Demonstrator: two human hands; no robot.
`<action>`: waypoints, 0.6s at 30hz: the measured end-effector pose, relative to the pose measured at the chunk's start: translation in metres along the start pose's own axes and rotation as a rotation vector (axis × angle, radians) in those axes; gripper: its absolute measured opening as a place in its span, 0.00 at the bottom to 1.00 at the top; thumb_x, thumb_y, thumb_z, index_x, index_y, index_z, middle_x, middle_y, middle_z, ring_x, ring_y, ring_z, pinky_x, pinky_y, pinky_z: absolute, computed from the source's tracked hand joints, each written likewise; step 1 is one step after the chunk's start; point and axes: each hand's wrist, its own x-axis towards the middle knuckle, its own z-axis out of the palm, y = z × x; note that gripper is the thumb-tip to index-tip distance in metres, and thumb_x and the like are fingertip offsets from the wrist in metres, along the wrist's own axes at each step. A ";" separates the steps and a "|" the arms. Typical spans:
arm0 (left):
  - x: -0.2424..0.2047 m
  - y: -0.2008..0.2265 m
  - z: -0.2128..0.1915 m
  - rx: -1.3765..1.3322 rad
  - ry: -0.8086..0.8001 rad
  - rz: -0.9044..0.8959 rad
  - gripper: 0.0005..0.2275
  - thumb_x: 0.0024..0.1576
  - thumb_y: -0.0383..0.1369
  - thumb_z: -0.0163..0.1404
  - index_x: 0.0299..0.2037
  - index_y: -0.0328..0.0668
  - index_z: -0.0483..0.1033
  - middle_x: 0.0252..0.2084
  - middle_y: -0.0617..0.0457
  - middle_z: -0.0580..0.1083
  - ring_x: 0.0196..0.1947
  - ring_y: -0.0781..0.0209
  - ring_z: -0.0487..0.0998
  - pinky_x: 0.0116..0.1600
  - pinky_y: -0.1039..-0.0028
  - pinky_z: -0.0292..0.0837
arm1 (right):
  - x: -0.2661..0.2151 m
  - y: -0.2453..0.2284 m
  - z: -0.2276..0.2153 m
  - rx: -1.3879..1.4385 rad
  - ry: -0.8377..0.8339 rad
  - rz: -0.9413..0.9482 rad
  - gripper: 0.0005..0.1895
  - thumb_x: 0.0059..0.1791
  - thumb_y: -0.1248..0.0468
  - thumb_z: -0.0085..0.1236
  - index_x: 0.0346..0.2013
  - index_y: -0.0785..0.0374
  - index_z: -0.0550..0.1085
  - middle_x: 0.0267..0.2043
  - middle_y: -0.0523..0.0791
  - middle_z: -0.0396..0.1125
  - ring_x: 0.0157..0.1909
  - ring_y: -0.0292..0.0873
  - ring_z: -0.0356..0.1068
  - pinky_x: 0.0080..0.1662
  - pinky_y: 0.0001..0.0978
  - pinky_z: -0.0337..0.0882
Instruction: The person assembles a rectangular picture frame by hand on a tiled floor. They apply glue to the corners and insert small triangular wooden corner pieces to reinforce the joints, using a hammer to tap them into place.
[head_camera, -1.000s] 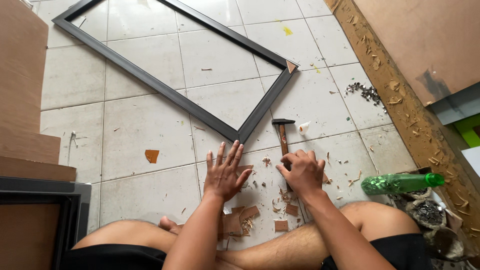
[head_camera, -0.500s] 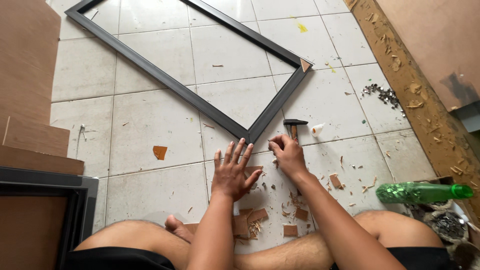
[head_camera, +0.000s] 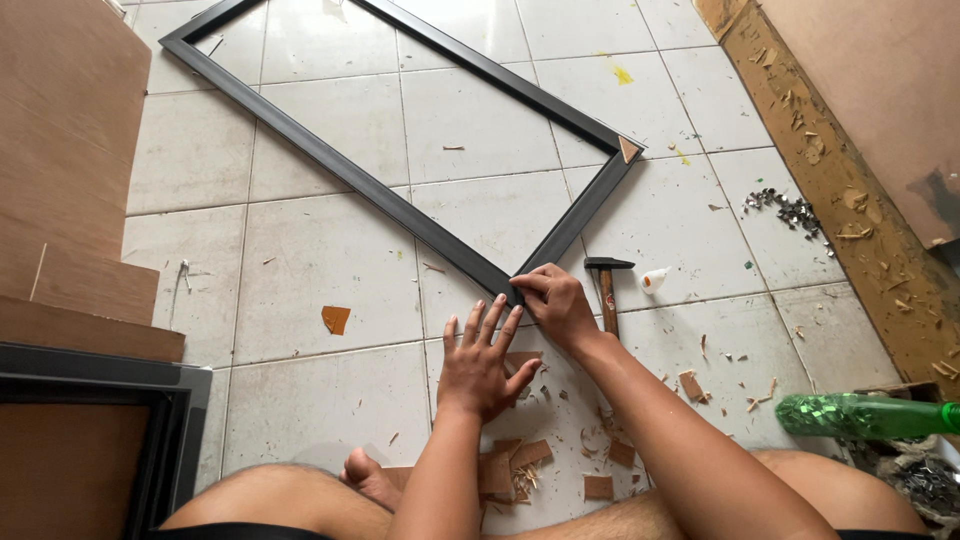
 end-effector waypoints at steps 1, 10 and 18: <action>-0.001 0.000 0.000 0.000 0.001 0.000 0.39 0.65 0.70 0.32 0.85 0.68 0.54 0.88 0.54 0.54 0.85 0.45 0.55 0.80 0.33 0.45 | -0.002 0.001 0.001 0.000 0.001 -0.001 0.13 0.53 0.68 0.65 0.49 0.50 0.90 0.43 0.47 0.81 0.49 0.52 0.82 0.51 0.43 0.82; 0.001 -0.001 0.004 -0.014 0.067 0.019 0.39 0.65 0.70 0.36 0.85 0.66 0.56 0.86 0.53 0.57 0.84 0.44 0.57 0.79 0.33 0.47 | 0.001 0.002 0.001 -0.130 0.044 -0.166 0.35 0.55 0.68 0.66 0.78 0.52 0.71 0.43 0.44 0.82 0.47 0.50 0.79 0.52 0.48 0.82; 0.000 -0.001 0.004 -0.025 0.059 0.019 0.39 0.65 0.69 0.37 0.85 0.66 0.56 0.86 0.53 0.57 0.84 0.44 0.57 0.79 0.33 0.46 | 0.005 0.017 0.007 -0.143 0.088 -0.167 0.38 0.53 0.63 0.71 0.79 0.49 0.70 0.41 0.37 0.83 0.44 0.42 0.80 0.52 0.40 0.82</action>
